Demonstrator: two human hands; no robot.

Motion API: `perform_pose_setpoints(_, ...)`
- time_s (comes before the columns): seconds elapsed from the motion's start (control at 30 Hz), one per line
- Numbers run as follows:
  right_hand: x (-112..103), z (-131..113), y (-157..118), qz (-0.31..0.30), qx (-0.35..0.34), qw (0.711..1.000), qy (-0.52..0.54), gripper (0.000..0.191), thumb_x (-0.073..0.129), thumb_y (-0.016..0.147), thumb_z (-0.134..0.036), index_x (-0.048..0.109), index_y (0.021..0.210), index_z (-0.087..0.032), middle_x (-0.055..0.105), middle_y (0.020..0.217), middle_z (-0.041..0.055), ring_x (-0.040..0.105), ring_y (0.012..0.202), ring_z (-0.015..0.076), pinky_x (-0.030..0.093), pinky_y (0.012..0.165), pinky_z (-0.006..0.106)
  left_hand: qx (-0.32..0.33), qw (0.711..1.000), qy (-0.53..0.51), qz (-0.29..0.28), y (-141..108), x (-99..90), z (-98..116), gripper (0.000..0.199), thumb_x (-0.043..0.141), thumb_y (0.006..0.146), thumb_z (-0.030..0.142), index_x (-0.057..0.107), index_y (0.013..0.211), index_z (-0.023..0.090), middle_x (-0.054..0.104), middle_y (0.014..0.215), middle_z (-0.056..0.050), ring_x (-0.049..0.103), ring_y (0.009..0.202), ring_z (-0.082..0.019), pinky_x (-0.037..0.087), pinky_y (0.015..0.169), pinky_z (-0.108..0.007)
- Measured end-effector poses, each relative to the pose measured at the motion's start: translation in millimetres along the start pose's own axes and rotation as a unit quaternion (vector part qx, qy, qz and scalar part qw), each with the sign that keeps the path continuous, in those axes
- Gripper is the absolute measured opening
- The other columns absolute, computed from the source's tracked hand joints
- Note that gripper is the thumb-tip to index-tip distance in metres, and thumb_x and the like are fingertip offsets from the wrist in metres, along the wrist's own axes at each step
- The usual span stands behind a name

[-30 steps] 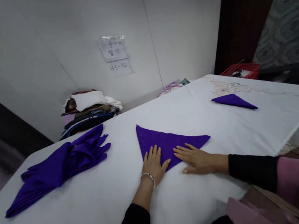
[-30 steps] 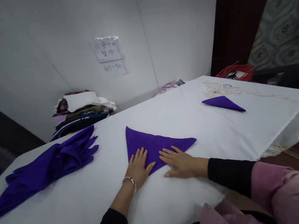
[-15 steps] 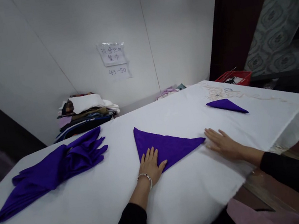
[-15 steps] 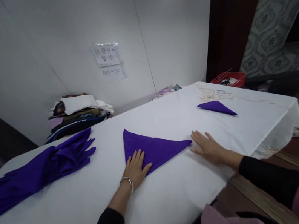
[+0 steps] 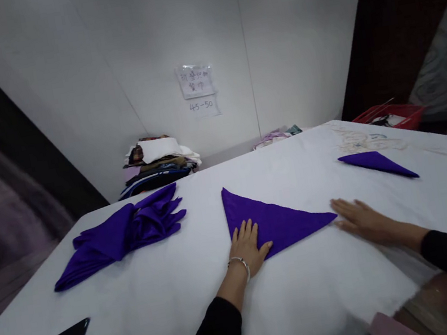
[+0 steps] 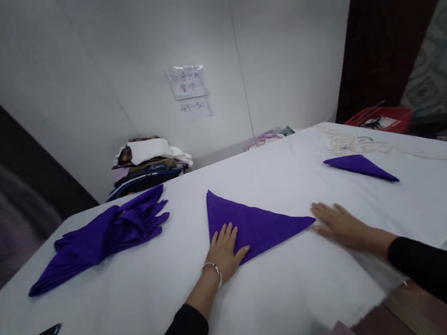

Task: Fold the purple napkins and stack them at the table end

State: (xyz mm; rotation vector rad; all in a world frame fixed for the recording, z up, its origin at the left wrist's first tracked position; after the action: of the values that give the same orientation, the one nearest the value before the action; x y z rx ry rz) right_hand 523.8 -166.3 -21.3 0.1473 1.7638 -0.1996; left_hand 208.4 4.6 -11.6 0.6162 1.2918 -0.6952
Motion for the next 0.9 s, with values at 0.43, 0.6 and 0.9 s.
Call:
perform_pose_setpoints(0.43,-0.9,-223.1,147.2,-0.041,-0.305,0.948,0.078,0.067,0.033,0.089,-0.06,0.03,0.142,-0.021,0.023,0.148,0.0052,0.016,0.137,0.0236,0.011,0.112,0.043,0.017,0.999,-0.04,0.001,-0.6,7.4,-3.5,0.073,0.026,0.085,0.064,0.026,0.142,0.019,0.029,0.148,-0.008,0.017,0.138,-0.026,0.011,0.113,-0.048)
perform_pose_setpoints(0.6,10.1,-247.3,198.9,-0.001,-0.32,0.945,0.071,0.067,0.02,0.088,-0.058,0.039,0.137,-0.017,0.035,0.144,0.003,0.027,0.132,0.0211,0.015,0.107,0.04,0.001,0.998,-0.057,-0.008,-2.0,5.9,-2.4,0.078,0.023,0.083,0.067,0.026,0.142,0.017,0.025,0.15,-0.009,0.014,0.139,-0.027,0.011,0.113,-0.048)
perform_pose_setpoints(0.9,21.8,-258.1,281.3,0.046,-0.262,0.962,0.054,0.06,0.019,0.089,-0.056,0.045,0.132,-0.023,0.038,0.142,-0.0049,0.028,0.131,0.0221,0.018,0.103,0.045,0.0,0.997,-0.071,-0.02,-3.3,7.3,-0.1,0.078,0.026,0.083,0.065,0.023,0.143,0.017,0.017,0.152,-0.008,0.008,0.14,-0.026,0.009,0.114,-0.05)
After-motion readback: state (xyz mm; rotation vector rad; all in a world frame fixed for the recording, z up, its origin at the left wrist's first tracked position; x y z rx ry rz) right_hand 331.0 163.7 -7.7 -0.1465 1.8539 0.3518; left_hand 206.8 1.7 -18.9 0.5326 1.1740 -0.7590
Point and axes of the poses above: each hand's wrist, its own y-axis towards the middle knuckle, its own x-axis out of the palm, z = x × y, the point moved 2 cm from there along y, towards the middle knuckle
